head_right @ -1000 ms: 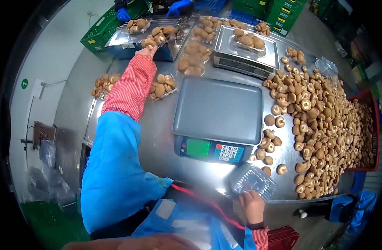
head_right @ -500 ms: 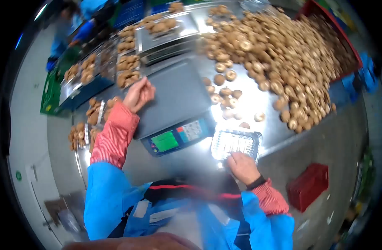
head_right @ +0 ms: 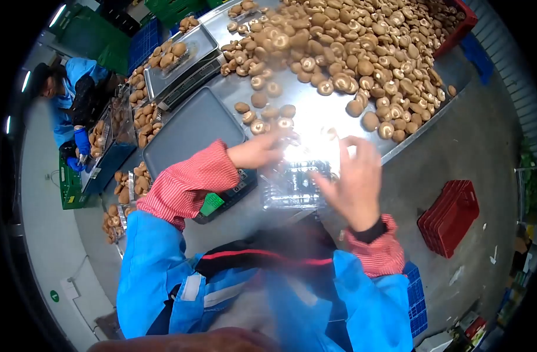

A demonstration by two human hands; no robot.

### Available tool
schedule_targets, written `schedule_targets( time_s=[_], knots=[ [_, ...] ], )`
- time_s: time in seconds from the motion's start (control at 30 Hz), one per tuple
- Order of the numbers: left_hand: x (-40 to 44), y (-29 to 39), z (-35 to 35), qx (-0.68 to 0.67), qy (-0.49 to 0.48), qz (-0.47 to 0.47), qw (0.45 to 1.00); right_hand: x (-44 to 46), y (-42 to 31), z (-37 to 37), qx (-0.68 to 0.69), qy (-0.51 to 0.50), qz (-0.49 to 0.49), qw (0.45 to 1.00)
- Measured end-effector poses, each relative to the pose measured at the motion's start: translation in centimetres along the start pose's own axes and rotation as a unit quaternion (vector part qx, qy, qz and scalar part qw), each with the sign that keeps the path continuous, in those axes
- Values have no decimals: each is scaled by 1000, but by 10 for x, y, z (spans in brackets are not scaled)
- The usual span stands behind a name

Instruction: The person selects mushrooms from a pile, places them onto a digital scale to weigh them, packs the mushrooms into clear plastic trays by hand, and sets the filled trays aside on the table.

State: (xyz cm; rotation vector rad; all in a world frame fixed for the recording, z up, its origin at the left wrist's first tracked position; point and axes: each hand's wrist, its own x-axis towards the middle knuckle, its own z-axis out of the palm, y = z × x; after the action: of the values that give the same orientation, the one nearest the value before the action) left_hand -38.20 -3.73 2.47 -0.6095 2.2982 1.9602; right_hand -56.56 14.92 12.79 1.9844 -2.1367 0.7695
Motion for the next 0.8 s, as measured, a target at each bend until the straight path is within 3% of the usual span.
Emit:
schedule_targets(
  time_s=[0.07,0.1,0.13,0.17,0.2,0.3,0.37,0.43,0.47,0.53,0.67,0.8],
  knots=[
    [18,20,12,83,-25,42,995,-5,40,8,103,-71,22,992],
    [27,27,16,120,-32,82,989,-9,59,19,258,-206,107,938],
    [39,30,18,158,-41,123,979,-13,79,34,399,-328,186,836],
    [61,2,15,216,19,205,954,-19,96,51,548,-359,237,717],
    [57,51,-8,101,-89,-42,990,-23,113,63,583,-339,269,688],
    [90,-11,-88,274,176,-56,944,-29,155,78,514,-129,401,748],
    [86,-45,-135,330,235,-133,905,-28,185,92,362,-71,396,841],
    [78,-70,-155,375,215,-209,877,-17,190,99,131,-45,357,924],
    [76,-80,-158,395,196,-237,865,-10,184,98,47,-123,404,905],
    [74,-88,-156,427,157,-277,846,10,158,101,5,-192,411,891],
    [67,-92,-139,466,66,-321,822,29,134,141,-1,-203,382,902],
    [79,-94,-97,442,-8,-286,850,52,112,157,26,-215,337,916]
  ],
)
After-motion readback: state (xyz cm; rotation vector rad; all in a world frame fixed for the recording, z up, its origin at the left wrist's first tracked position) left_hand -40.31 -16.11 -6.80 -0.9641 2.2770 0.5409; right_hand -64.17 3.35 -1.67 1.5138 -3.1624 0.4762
